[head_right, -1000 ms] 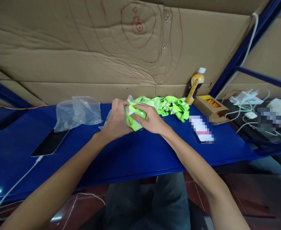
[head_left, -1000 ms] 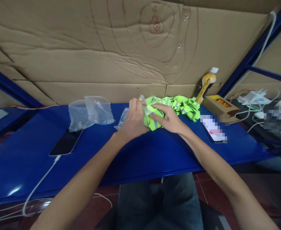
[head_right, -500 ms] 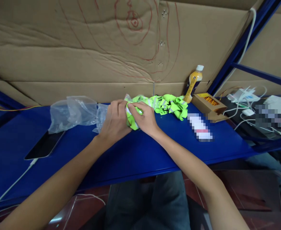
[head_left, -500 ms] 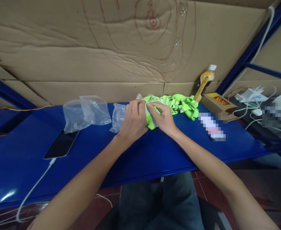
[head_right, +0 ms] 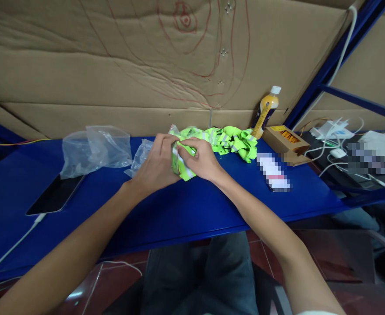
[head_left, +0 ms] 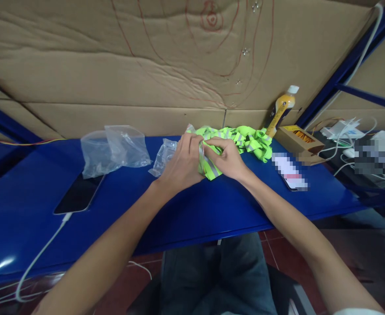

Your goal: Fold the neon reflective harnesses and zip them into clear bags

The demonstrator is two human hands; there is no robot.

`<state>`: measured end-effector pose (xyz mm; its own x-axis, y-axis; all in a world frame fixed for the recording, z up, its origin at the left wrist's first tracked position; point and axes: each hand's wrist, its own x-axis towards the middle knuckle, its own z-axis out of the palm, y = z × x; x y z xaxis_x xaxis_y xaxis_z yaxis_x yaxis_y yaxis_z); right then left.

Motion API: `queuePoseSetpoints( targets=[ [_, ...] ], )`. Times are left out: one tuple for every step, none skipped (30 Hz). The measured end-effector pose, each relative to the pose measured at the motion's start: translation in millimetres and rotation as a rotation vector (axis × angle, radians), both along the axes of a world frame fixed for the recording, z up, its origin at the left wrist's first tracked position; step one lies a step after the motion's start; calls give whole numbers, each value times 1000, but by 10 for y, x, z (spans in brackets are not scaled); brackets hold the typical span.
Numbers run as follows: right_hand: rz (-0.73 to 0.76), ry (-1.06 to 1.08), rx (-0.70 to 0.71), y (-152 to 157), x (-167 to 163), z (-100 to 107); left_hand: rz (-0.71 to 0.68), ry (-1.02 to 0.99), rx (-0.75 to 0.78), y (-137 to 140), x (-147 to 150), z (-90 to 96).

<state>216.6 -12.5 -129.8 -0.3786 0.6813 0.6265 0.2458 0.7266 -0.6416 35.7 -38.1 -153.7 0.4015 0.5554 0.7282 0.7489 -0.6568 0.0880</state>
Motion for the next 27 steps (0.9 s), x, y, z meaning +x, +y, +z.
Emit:
queuePoseSetpoints(
  targets=[
    [-24, -39, 28, -16, 4, 6, -13, 5, -1, -4, 8, -4],
    [-54, -85, 54, -33, 8, 10, -24, 13, 3, -8, 17, -10],
    [-85, -134, 76, -48, 12, 13, -31, 22, 9, -11, 27, -16],
    [-111, -179, 95, -62, 16, 16, -33, 31, 13, -14, 36, -23],
    [-130, -214, 109, -74, 18, 20, -29, 37, 17, -16, 44, -28],
    [-143, -232, 119, -83, 20, 24, -24, 39, 24, -19, 49, -29],
    [-151, -232, 125, -90, 22, 30, -21, 37, 34, -22, 51, -26],
    [-153, -220, 127, -93, 25, 37, -13, 26, 47, -23, 48, -19],
    [-144, -201, 126, -95, 29, 43, -2, 11, 62, -22, 39, -10],
    [-122, -182, 119, -95, 34, 49, 14, -6, 76, -17, 26, 2],
    [-90, -169, 109, -94, 43, 54, 32, -20, 81, -8, 9, 12],
    [-55, -163, 99, -94, 54, 57, 47, -33, 72, 5, -11, 20],
    [-28, -161, 91, -93, 67, 59, 60, -45, 53, 22, -31, 24],
    [-15, -162, 86, -93, 82, 60, 66, -57, 33, 41, -51, 23],
    [-13, -163, 90, -94, 97, 60, 70, -67, 15, 62, -67, 18],
    [-18, -164, 101, -95, 111, 60, 77, -75, 5, 82, -81, 10],
    [-29, -168, 114, -95, 121, 59, 89, -80, 5, 100, -90, 1],
    [-44, -175, 128, -96, 127, 56, 107, -84, 9, 115, -96, -8],
    [-63, -185, 139, -95, 127, 50, 128, -90, 16, 126, -98, -16],
    [-87, -197, 142, -96, 120, 42, 149, -96, 20, 132, -98, -21],
    [-112, -205, 137, -97, 107, 33, 168, -103, 20, 136, -96, -23],
    [-129, -211, 125, -99, 89, 23, 181, -107, 20, 136, -94, -22],
    [-132, -209, 112, -102, 68, 14, 189, -105, 18, 133, -92, -18],
    [-124, -201, 96, -105, 47, 7, 191, -93, 13, 129, -92, -11],
    [-107, -189, 79, -107, 27, 3, 187, -74, 8, 123, -94, -3],
    [-91, -173, 61, -106, 13, 2, 177, -49, 2, 117, -98, 5],
    [-83, -157, 38, -100, 7, 5, 165, -18, -4, 110, -103, 12]
  ],
)
